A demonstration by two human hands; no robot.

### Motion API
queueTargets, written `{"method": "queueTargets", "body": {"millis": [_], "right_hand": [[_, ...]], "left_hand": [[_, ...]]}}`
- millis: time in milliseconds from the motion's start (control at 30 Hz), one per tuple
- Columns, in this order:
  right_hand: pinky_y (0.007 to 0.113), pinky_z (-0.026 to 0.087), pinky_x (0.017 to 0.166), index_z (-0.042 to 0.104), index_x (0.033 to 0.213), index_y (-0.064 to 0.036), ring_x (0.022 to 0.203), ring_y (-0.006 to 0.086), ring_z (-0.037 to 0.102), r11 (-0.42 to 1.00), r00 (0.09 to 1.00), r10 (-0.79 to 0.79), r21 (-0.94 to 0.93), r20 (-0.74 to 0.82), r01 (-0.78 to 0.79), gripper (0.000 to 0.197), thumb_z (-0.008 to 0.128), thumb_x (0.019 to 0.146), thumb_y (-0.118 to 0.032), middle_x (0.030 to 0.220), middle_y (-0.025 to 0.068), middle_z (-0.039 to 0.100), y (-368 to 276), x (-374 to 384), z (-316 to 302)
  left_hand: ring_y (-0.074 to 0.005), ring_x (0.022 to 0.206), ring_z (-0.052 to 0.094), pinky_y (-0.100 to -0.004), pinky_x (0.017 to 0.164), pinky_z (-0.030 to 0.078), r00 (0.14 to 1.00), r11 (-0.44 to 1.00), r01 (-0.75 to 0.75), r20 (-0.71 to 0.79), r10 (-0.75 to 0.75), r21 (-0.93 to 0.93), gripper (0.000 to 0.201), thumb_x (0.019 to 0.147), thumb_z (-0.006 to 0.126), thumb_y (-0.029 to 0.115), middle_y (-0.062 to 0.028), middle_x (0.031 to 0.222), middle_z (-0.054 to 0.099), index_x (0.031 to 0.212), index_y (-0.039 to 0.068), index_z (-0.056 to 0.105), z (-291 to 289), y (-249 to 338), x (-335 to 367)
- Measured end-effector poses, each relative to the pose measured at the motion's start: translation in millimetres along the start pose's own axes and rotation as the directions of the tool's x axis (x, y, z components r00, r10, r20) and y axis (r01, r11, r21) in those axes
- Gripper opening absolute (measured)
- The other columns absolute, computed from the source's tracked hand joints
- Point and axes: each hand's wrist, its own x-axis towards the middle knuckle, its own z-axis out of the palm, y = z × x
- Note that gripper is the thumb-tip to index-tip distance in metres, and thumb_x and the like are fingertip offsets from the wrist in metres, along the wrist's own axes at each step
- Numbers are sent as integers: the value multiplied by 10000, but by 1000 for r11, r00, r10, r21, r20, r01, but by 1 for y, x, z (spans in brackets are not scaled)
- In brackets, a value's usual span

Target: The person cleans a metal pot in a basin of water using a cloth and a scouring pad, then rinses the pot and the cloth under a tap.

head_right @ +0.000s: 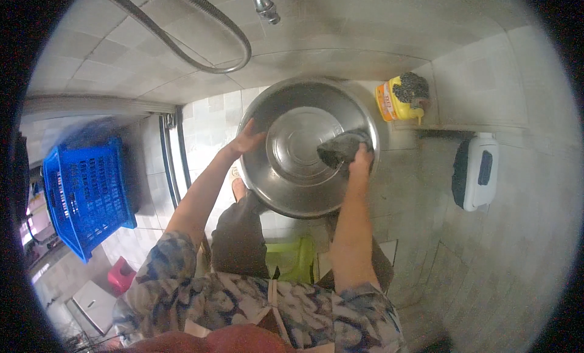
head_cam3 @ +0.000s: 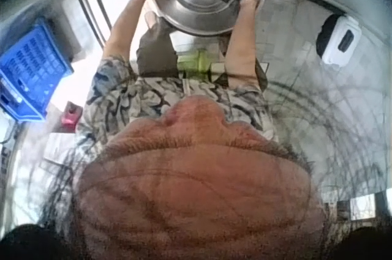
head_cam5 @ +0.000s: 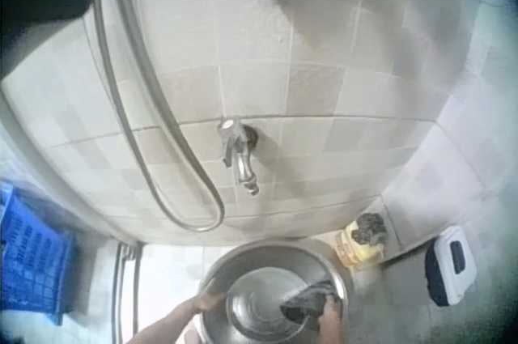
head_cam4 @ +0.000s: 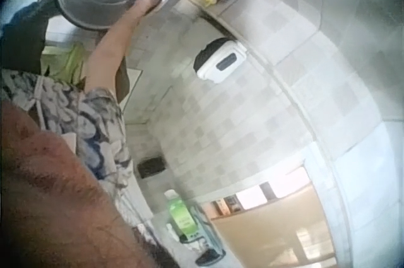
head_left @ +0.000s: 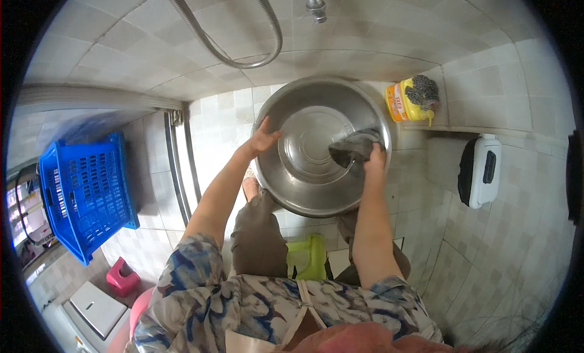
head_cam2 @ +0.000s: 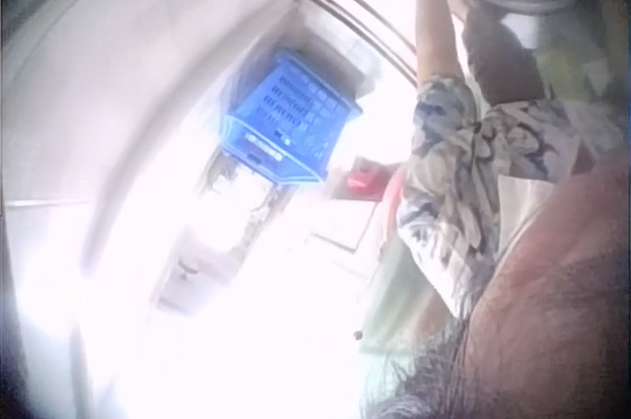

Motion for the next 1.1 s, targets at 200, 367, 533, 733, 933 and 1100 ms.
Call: {"method": "queueTargets", "body": {"millis": [200,367,533,733,933,1100], "right_hand": [[466,453,837,475,1232,-87,1098,299,493,994,991,-63,-78,120,72,480,590,804,-273,1196,125,521,-26,15,28],[333,435,769,577,1067,-24,895,192,550,800,866,-239,-416,438,431,317,569,796,-187,995,75,599,-54,33,41],[302,418,836,518,1147,43,973,212,534,509,603,-349,-395,717,765,464,605,805,-257,1066,134,574,-91,17,65],[296,436,820,557,1118,43,942,178,557,742,433,-359,-29,827,670,436,600,851,-300,1047,109,615,-145,-103,103],[266,420,821,588,1048,3,912,119,534,821,433,-443,161,785,548,282,584,889,-229,998,30,612,-149,-131,124],[275,412,847,566,1110,5,948,140,527,921,458,-362,238,812,307,338,591,887,-248,1040,47,600,-131,-146,138]], "left_hand": [[-291,1270,379,-339,1011,326,999,1000,-2,-52,3,11,897,862,579,361,-218,1424,300,1447,79,-40,-5,8,11],[-325,1110,519,-365,931,402,971,970,-190,-114,208,150,737,840,608,310,-212,1256,494,1405,60,207,-12,40,0],[-223,659,566,-321,580,476,570,680,-485,-392,723,549,428,798,664,149,-94,828,580,1192,70,514,-39,182,-59],[-172,581,549,-293,507,473,157,214,-389,-165,974,896,447,808,663,174,-42,762,537,1221,112,507,-106,312,-121],[-270,677,604,-365,561,511,328,-284,-164,324,887,945,365,798,616,144,-47,818,562,1156,165,551,-144,382,-129],[-290,731,612,-375,592,509,358,-254,-233,325,875,939,203,771,516,54,-84,810,596,962,70,582,-135,392,-128]]}}
